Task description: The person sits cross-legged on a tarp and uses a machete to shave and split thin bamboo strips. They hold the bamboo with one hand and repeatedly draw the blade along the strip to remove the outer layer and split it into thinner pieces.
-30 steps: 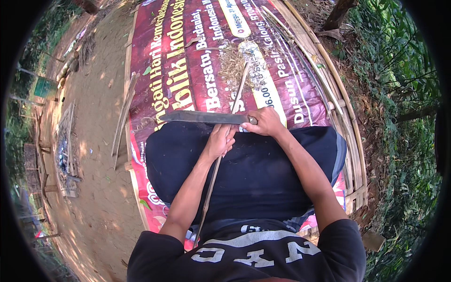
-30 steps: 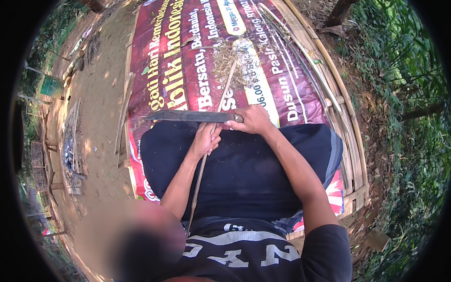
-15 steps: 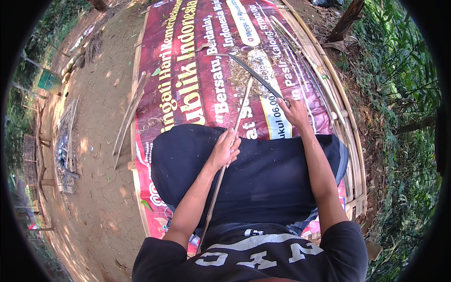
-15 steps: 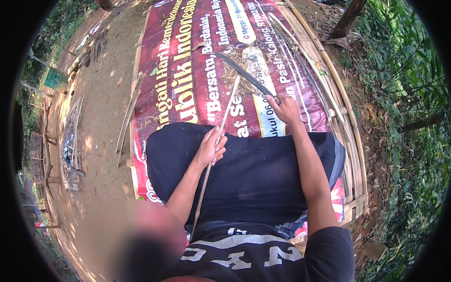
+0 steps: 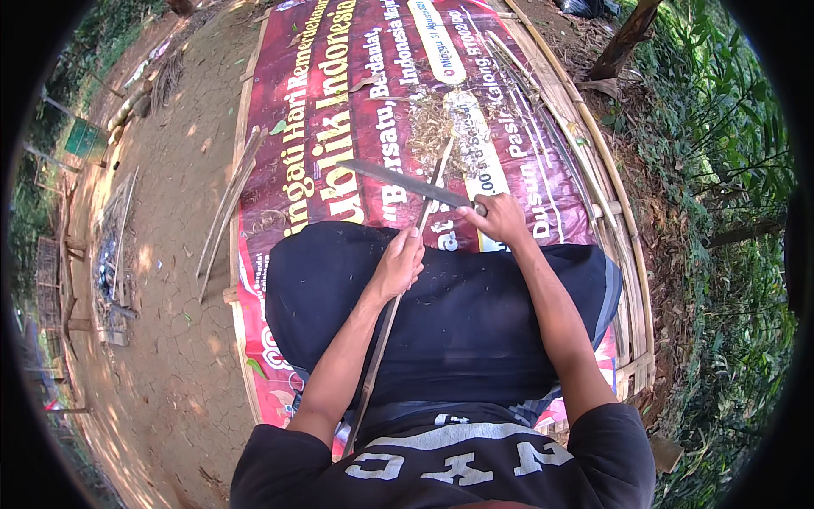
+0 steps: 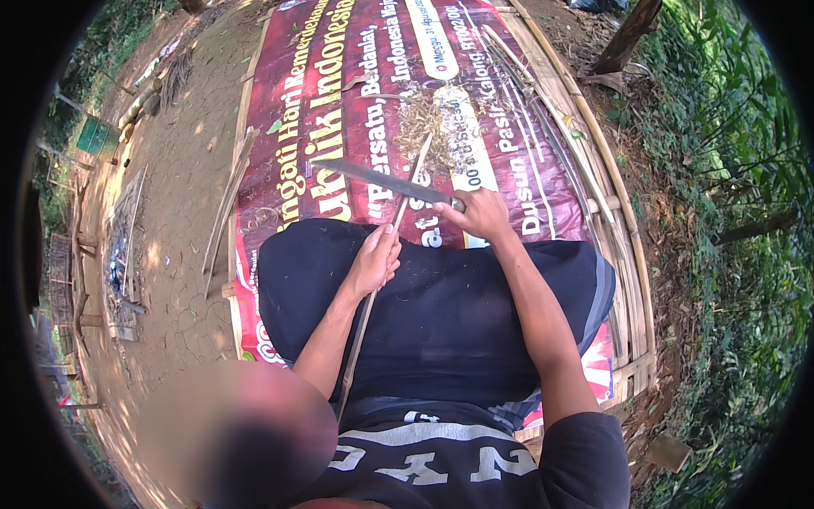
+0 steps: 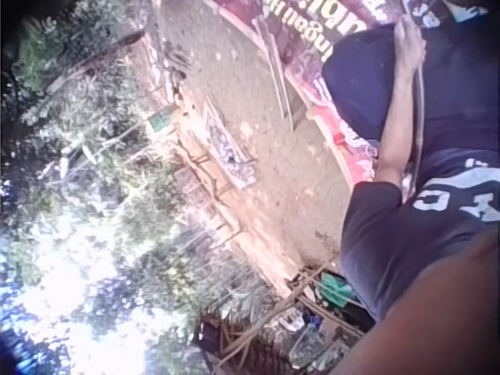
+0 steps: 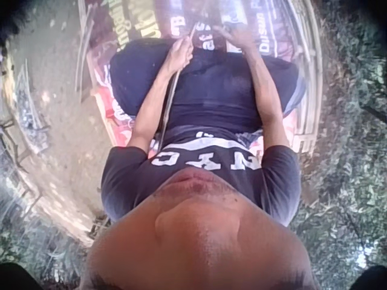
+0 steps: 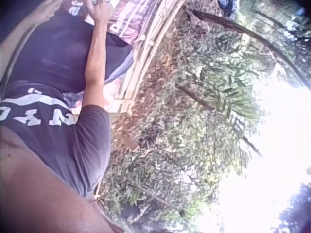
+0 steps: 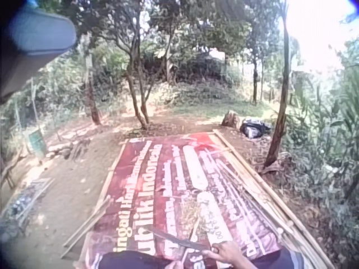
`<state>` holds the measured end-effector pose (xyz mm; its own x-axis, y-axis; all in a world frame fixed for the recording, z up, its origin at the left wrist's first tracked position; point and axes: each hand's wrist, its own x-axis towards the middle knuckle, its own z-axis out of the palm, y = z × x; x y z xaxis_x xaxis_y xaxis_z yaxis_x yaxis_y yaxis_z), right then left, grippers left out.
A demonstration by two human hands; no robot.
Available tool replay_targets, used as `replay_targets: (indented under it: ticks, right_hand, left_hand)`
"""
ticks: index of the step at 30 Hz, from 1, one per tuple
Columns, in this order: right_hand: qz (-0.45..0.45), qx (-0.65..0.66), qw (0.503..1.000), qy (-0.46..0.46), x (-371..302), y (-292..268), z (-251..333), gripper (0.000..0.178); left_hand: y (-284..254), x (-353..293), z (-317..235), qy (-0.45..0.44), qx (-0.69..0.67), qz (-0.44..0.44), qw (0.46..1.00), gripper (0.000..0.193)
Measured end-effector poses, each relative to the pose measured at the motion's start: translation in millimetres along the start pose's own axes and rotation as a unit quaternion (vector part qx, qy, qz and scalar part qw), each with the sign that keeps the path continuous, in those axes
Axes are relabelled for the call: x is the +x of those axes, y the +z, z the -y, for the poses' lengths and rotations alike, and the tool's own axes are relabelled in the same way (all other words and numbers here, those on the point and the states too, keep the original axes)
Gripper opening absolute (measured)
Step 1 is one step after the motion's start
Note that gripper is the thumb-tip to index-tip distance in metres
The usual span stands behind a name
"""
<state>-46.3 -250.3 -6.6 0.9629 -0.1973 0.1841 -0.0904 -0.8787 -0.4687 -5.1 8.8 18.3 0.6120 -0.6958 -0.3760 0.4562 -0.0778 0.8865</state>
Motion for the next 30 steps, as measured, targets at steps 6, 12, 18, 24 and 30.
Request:
replay_targets:
  ticks: [6, 12, 18, 24, 30]
  right_hand:
    - [-0.030, 0.044, 0.989, 0.136, 10.0, -16.8, -29.0, 0.071]
    - [0.038, 0.081, 0.996, 0.018, -5.2, -5.7, 19.5, 0.065]
    - [0.063, 0.084, 0.988, -0.117, -12.7, 8.3, 40.4, 0.063]
    - [0.077, 0.065, 0.985, -0.140, -13.8, 14.2, 43.2, 0.066]
    - [0.059, 0.083, 0.987, -0.121, -11.0, 27.8, 27.0, 0.067]
  left_hand:
    - [-1.3, 12.4, 0.0, 0.009, -0.034, 0.029, 0.999, 0.027]
    - [5.0, 22.7, -1.5, 0.016, -0.018, 0.039, 0.999, 0.018]
    - [-2.1, 8.3, -15.2, -0.032, 0.021, 0.093, 0.995, 0.028]
    - [-7.9, 7.7, 0.3, -0.061, 0.084, 0.063, 0.993, 0.027]
    - [-1.7, 6.5, -7.5, -0.013, 0.079, 0.032, 0.996, 0.030]
